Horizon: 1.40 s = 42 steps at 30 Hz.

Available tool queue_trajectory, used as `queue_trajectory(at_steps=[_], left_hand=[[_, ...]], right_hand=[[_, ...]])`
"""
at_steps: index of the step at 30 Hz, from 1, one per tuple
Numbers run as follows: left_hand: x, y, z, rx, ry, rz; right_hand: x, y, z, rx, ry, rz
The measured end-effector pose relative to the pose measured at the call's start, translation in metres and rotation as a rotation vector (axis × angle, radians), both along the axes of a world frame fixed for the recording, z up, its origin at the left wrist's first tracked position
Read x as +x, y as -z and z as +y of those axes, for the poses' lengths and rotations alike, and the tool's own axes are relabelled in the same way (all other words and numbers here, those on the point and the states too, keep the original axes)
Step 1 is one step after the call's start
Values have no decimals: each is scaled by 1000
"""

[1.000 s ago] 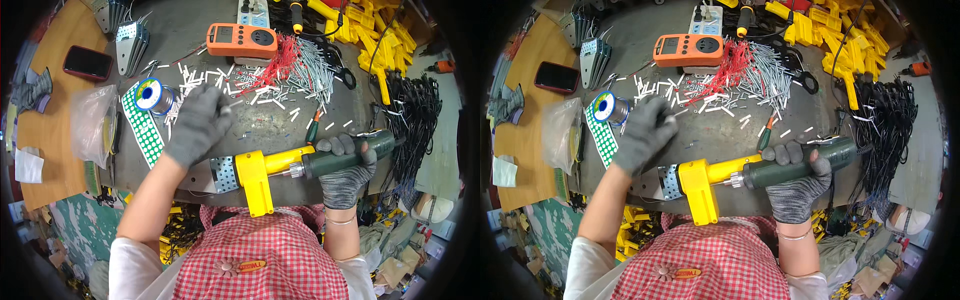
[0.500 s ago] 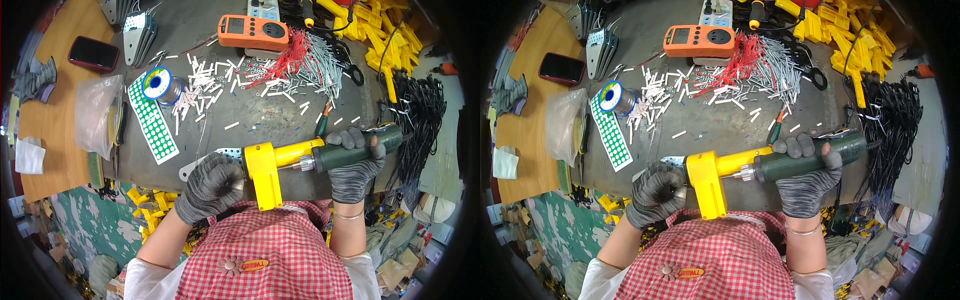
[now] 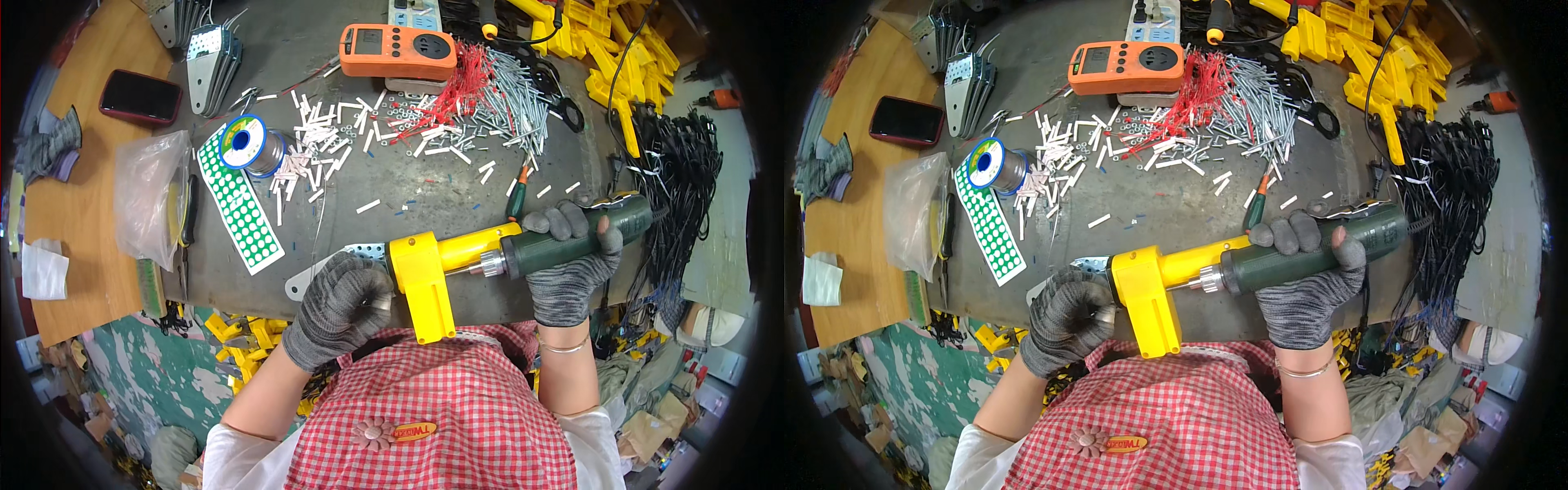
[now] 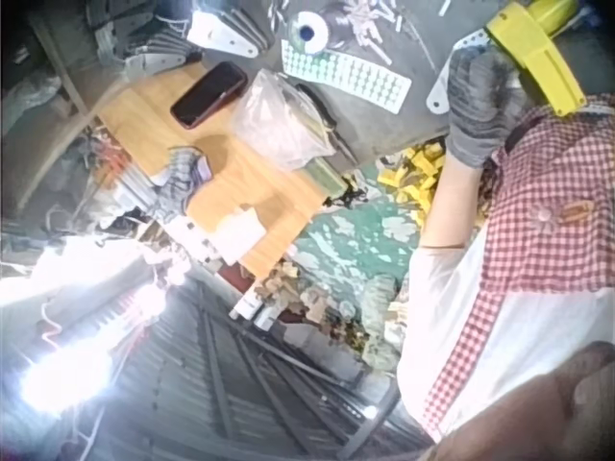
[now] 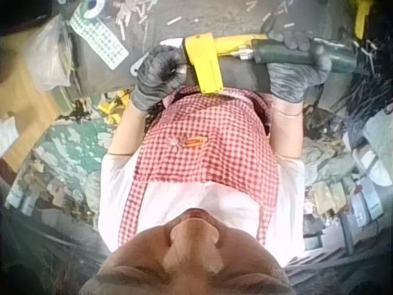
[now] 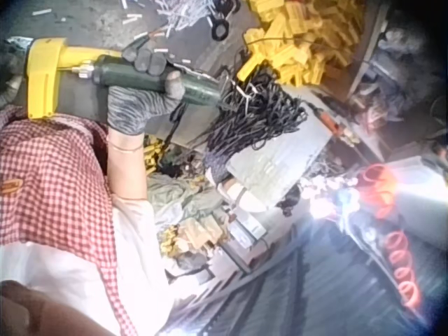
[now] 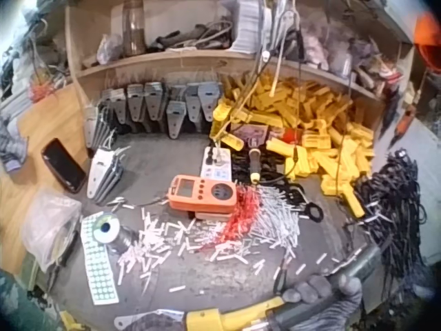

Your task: Soldering wires and assembling yellow plastic components at a workshop bench.

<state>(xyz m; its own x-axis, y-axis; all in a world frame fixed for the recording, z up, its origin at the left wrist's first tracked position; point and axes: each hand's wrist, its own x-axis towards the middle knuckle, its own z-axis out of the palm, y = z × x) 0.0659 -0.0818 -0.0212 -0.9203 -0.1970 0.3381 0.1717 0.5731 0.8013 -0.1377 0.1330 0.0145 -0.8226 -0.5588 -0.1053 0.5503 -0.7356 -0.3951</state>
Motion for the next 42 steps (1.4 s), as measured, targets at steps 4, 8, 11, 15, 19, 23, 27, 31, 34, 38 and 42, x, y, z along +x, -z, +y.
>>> queue_trajectory(at_steps=[4,8,11,15,19,23,27,31,34,38,42], left_hand=[[0,-2,-2,6,19,-26],[0,-7,1,12,-58,-59],[-3,-8,0,62,-33,-22],[-7,-5,4,-41,-106,19],[12,12,7,20,-142,-69],[5,2,17,179,-217,-73],[5,9,13,115,-160,-12],[11,14,10,191,-191,-107],[9,0,9,84,-144,-86],[45,8,-20,-4,-333,-50],[24,-32,-11,-388,-218,-153]], right_hand=[[2,0,-1,3,10,-4],[4,-6,-8,41,52,-51],[5,-9,-10,40,44,-69],[5,-12,-1,30,-33,-48],[8,5,-4,39,45,-159],[8,-1,-2,-51,37,-140],[12,1,-3,-82,49,-140],[11,-13,-2,51,73,-143],[-8,-27,10,98,93,-186],[-75,-46,104,1042,21,353],[-121,-21,168,2487,381,1034]])
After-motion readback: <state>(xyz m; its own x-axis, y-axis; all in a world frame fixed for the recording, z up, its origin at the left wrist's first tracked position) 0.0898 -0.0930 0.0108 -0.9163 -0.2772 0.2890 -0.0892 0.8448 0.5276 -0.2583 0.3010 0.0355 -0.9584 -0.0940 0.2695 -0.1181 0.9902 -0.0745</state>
